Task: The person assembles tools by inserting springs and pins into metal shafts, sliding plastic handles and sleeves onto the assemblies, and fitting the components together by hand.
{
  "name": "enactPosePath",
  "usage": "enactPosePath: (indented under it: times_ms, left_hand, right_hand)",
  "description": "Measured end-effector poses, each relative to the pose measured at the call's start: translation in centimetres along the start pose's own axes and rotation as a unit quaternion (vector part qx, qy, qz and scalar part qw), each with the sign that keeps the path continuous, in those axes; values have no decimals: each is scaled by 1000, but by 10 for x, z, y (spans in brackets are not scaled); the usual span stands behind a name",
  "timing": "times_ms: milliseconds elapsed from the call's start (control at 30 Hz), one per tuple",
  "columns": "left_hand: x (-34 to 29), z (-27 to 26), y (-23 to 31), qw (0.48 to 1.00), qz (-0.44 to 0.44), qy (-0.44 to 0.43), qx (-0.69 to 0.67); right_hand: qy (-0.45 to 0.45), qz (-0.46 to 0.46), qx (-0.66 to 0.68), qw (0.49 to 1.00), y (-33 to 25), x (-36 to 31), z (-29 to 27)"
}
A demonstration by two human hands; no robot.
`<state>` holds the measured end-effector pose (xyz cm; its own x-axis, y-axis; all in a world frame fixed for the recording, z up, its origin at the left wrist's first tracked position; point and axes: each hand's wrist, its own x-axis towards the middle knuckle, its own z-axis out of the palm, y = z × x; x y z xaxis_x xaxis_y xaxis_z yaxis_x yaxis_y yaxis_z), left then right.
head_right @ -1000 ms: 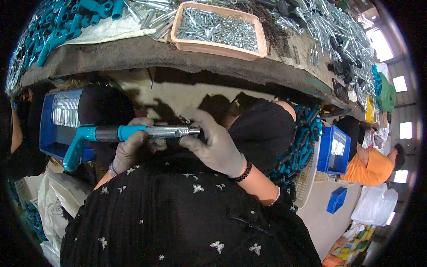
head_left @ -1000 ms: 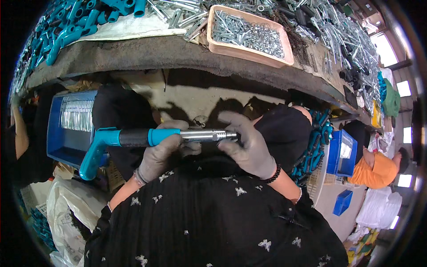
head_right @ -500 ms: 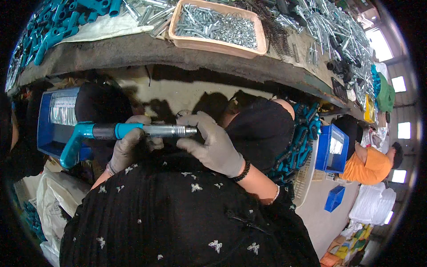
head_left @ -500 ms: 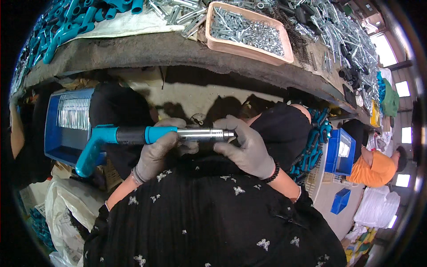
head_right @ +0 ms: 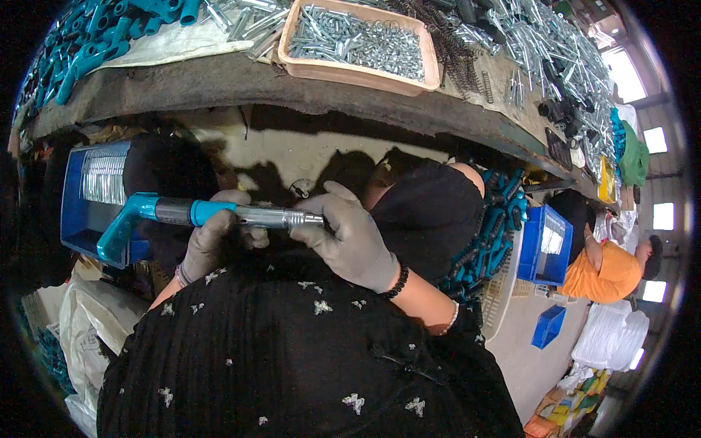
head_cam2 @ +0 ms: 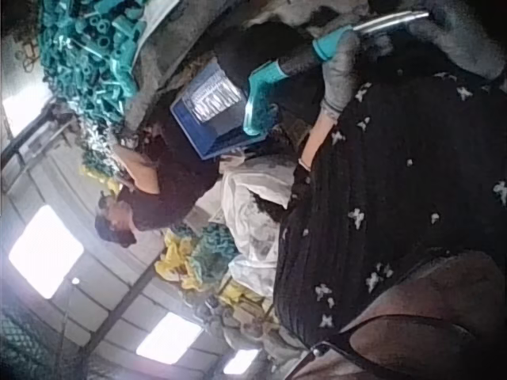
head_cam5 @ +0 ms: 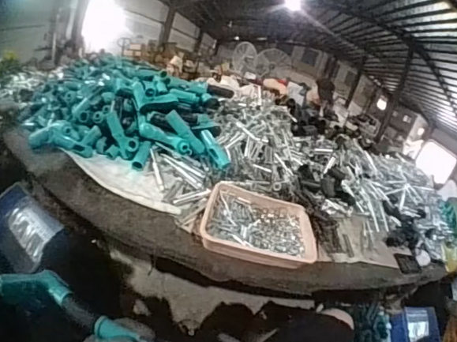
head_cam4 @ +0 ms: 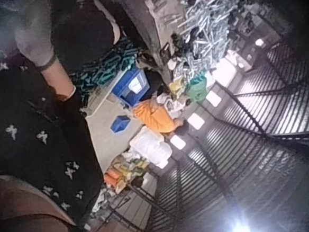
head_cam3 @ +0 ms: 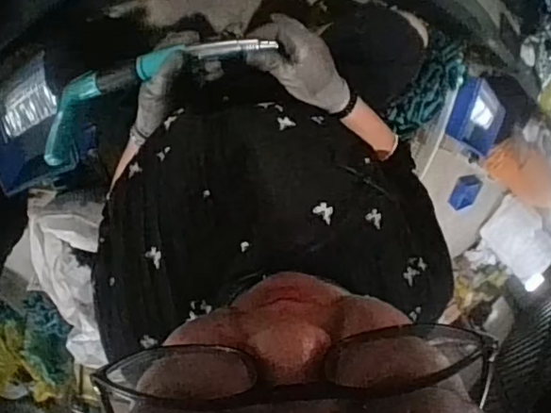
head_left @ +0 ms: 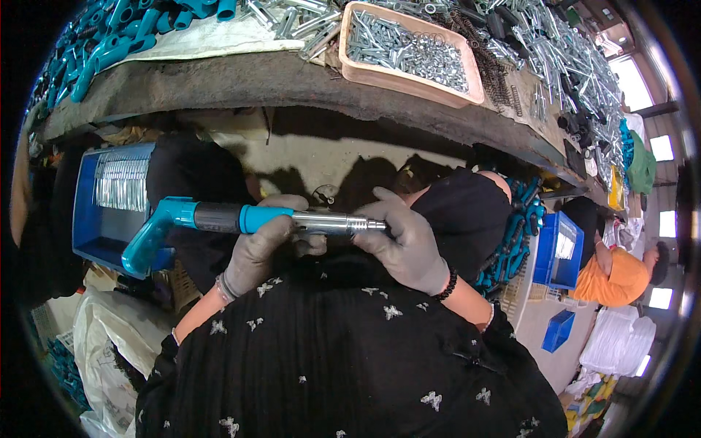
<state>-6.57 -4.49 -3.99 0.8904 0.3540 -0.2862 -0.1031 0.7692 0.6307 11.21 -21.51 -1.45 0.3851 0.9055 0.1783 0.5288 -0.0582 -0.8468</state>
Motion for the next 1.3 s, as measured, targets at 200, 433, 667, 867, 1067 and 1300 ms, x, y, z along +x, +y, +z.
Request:
enactPosePath:
  times_ms: [200, 433, 667, 867, 1067, 1300]
  left_hand:
    - [0, -2, -2, 1000, -2, 5, 14]
    - [0, 5, 2, 1000, -13, 2, 3]
    - [49, 5, 17, 491, 458, -151, 726]
    - [96, 27, 27, 470, 78, -31, 879]
    - [122, -31, 13, 562, 48, 4, 826]
    - [122, -42, 22, 628, 77, 58, 772]
  right_hand:
    - [41, -29, -15, 999, -4, 3, 3]
    - [81, -119, -81, 986, 1, 6, 5]
    - [-20, 118, 193, 974, 39, 20, -22]
    - [-50, 294, 236, 925, -6, 35, -85]
    - [-83, 378, 56, 920, 49, 50, -69]
    - [-89, 458, 54, 883, 105, 56, -54]
